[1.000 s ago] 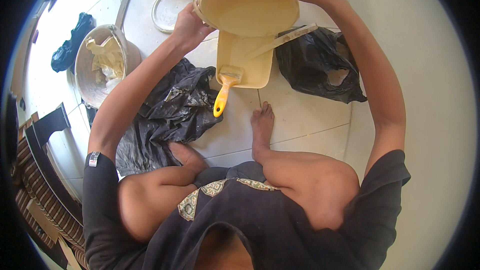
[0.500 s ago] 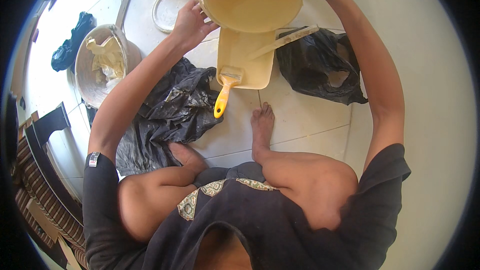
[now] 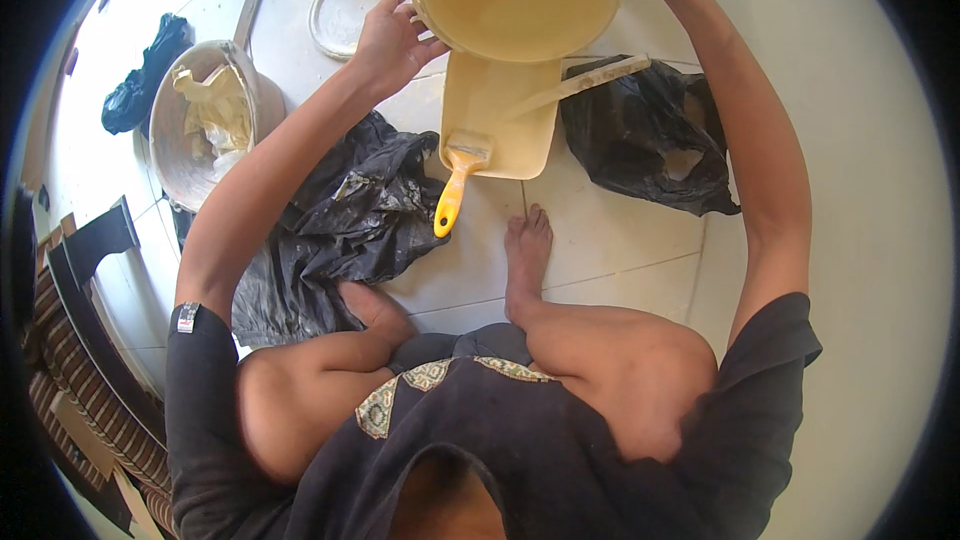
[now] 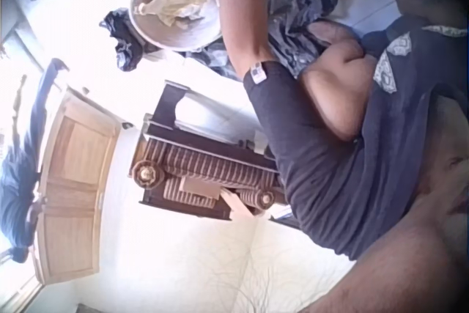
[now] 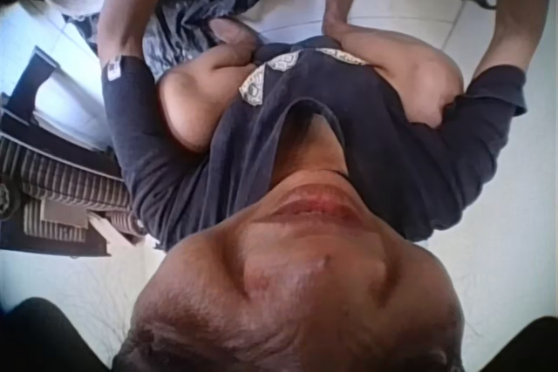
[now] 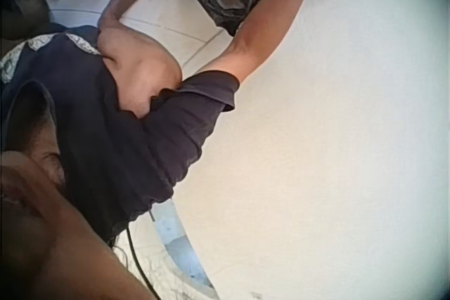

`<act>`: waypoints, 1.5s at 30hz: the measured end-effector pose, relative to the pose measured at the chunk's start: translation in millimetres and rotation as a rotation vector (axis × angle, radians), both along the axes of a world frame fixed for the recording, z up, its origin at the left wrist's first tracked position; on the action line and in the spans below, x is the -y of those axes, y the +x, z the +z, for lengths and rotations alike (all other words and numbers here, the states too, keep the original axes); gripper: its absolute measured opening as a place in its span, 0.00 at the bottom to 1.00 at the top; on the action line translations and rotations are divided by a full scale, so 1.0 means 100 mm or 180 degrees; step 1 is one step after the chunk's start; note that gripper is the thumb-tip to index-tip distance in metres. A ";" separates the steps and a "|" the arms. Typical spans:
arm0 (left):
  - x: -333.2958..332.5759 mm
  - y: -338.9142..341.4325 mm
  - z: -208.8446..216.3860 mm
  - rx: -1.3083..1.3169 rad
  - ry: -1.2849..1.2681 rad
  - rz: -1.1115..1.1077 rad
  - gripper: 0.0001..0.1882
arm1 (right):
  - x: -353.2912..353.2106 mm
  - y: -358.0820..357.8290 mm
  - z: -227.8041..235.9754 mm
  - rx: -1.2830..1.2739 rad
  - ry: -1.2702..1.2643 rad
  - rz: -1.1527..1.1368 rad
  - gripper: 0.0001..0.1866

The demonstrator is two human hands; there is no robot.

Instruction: The person prepares a mixture of paint and putty by stirring contents in a bucket, transferring white material from a bag into a container, and mixing it with a brush.

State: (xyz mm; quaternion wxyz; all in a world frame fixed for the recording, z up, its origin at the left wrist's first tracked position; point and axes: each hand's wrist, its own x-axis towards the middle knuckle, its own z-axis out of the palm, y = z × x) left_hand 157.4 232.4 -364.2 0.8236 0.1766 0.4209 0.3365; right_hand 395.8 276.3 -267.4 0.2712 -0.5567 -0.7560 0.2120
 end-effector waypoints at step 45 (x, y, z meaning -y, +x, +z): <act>-0.04 0.04 0.02 0.0026 -0.0119 -0.0074 0.39 | -0.10 0.07 -0.09 -0.0089 -0.0303 -0.0237 0.19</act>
